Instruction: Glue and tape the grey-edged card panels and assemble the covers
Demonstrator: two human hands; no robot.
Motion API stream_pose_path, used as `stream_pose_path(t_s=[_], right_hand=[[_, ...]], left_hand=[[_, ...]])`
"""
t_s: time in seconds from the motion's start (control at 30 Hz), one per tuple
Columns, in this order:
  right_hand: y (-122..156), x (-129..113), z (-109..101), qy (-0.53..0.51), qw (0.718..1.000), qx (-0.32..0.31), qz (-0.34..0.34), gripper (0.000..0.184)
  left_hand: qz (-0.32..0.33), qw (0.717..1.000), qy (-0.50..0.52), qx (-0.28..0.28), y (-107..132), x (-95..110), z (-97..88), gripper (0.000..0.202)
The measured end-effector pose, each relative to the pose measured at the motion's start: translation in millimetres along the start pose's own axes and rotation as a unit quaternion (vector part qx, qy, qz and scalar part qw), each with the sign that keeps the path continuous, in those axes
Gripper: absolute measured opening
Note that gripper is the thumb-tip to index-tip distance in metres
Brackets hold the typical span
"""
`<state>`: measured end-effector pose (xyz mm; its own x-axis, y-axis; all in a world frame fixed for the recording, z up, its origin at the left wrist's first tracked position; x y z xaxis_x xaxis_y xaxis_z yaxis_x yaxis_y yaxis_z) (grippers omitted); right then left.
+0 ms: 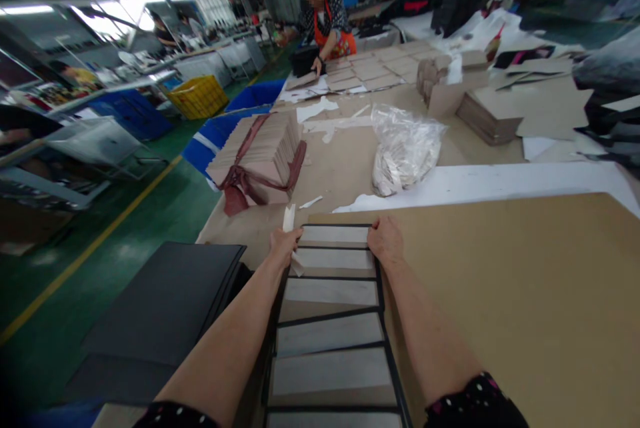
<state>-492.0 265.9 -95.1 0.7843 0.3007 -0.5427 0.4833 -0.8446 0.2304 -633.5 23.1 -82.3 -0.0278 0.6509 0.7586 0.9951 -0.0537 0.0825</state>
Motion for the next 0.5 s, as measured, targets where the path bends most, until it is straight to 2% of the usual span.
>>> stream_pose_path(t_s=[0.1, 0.2, 0.27, 0.33, 0.4, 0.43, 0.47, 0.5], right_hand=[[-2, 3, -4, -0.042, 0.999, -0.012, 0.009, 0.016], [-1, 3, -15, -0.102, 0.994, -0.036, 0.021, 0.019], [9, 3, -28, -0.144, 0.988, -0.047, 0.031, 0.026], [31, 5, -46, -0.175, 0.983, -0.045, 0.042, 0.035], [71, 11, -64, -0.213, 0.974, -0.074, 0.027, 0.041], [96, 16, -73, -0.236, 0.965, -0.111, 0.008, 0.042], [125, 20, -80, -0.292, 0.937, -0.189, -0.039, 0.045], [156, 27, -87, -0.340, 0.897, -0.271, -0.079, 0.050]], left_hand=[[0.031, 0.998, -0.046, 0.023, 7, 19, -17.7, 0.030], [0.078, 0.993, -0.070, 0.048, 25, 42, -43.0, 0.034], [0.111, 0.991, -0.063, 0.050, 46, 54, -60.1, 0.035], [0.134, 0.989, -0.041, 0.038, 77, 63, -74.1, 0.036], [0.138, 0.990, 0.021, -0.009, 118, 69, -81.0, 0.037], [0.124, 0.986, 0.092, -0.059, 143, 70, -80.2, 0.037], [0.106, 0.971, 0.169, -0.128, 170, 71, -76.6, 0.036], [0.089, 0.944, 0.239, -0.210, 199, 72, -70.9, 0.036]])
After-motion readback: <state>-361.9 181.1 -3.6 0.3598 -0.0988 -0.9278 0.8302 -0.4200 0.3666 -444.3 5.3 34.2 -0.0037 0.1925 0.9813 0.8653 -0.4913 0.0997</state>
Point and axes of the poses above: each hand's wrist, its own y-axis away from the middle knuckle, its own z-axis out of the palm, x = y × z, the point moved 3 cm from there along -y, towards the middle knuckle, and after that the axes turned 14 degrees about z, right-handed, at the moved point
